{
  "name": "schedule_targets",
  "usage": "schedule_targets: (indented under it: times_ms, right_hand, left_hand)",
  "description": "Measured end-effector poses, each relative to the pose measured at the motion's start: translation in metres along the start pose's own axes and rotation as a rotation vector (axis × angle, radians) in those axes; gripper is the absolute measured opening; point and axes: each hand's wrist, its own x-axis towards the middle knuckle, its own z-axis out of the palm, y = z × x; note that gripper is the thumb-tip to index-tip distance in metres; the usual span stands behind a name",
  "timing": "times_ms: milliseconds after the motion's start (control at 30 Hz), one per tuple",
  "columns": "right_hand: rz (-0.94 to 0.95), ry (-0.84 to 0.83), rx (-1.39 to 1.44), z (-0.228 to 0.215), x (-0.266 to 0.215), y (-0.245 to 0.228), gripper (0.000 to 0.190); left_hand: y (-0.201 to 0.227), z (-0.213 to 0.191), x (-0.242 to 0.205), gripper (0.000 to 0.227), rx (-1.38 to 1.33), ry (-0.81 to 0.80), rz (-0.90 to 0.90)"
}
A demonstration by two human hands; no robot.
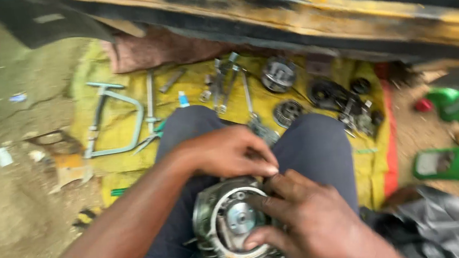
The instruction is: The person sits on the ground under a vehicle and works on a small engine cylinder assembly held on their lap. They fit a piston into the cylinder, press in a wrist pin, fit a ring around the piston, and use a socket wrench and pliers on the assembly, with other engine parts and hand tools laid out on a mat nearby.
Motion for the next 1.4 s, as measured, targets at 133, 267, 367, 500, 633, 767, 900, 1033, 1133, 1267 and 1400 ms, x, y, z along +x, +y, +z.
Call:
schedule_targets:
  times_ms: [133, 267, 367, 500, 633, 767, 900, 1033, 1133, 1267, 1400]
  right_hand:
    - [-0.056, -0.011, 0.328, -0.011, -0.023, 0.033, 0.059]
    - [0.004, 0.366, 0.009, 0.04, -0.07, 0.098, 0.055]
    - [0.344, 0.453, -0.016, 0.081, -0.098, 0.162, 0.046]
    - [0.84, 0.399, -0.095, 0.151, -0.145, 0.282, 0.027]
    - [0.842, 0.39, -0.106, 0.191, -0.148, 0.348, 0.02]
    - [0.878, 0.155, -0.149, 0.195, -0.13, 0.369, 0.015]
    - [0.829, -0.138, -0.244, 0.198, -0.118, 0.39, 0.018]
    - [0.717, -0.253, -0.31, 0.207, -0.119, 0.409, 0.023]
    - [0.845, -0.193, -0.043, 0.184, -0.097, 0.385, 0.027]
    - [0.955, 0.325, 0.894, 0.198, -0.054, 0.343, 0.029]
    - [0.917, 0.499, 1.294, 0.244, -0.005, 0.307, 0.05]
  left_hand:
    - [0.021, 0.012, -0.035, 0.035, -0.249, 0.093, -0.141]
    - [0.026, 0.031, -0.058, 0.04, -0.367, 0.313, -0.351]
    - [0.012, 0.048, -0.072, 0.042, -0.39, 0.451, -0.346]
    - [-0.026, 0.057, -0.089, 0.036, -0.448, 0.518, -0.403]
    - [-0.064, 0.069, -0.106, 0.03, -0.419, 0.605, -0.305]
    - [-0.166, 0.056, -0.139, 0.036, -0.139, 0.418, -0.054]
    - [-0.353, 0.046, -0.199, 0.044, -0.281, 0.08, 0.397]
    - [-0.4, 0.025, -0.247, 0.044, -0.265, 0.065, 0.34]
    - [-0.432, -0.003, -0.26, 0.044, -0.249, 0.045, 0.295]
    - [-0.442, -0.028, -0.256, 0.044, -0.214, 0.034, 0.231]
    - [-0.44, -0.032, -0.26, 0.045, -0.177, 0.044, 0.165]
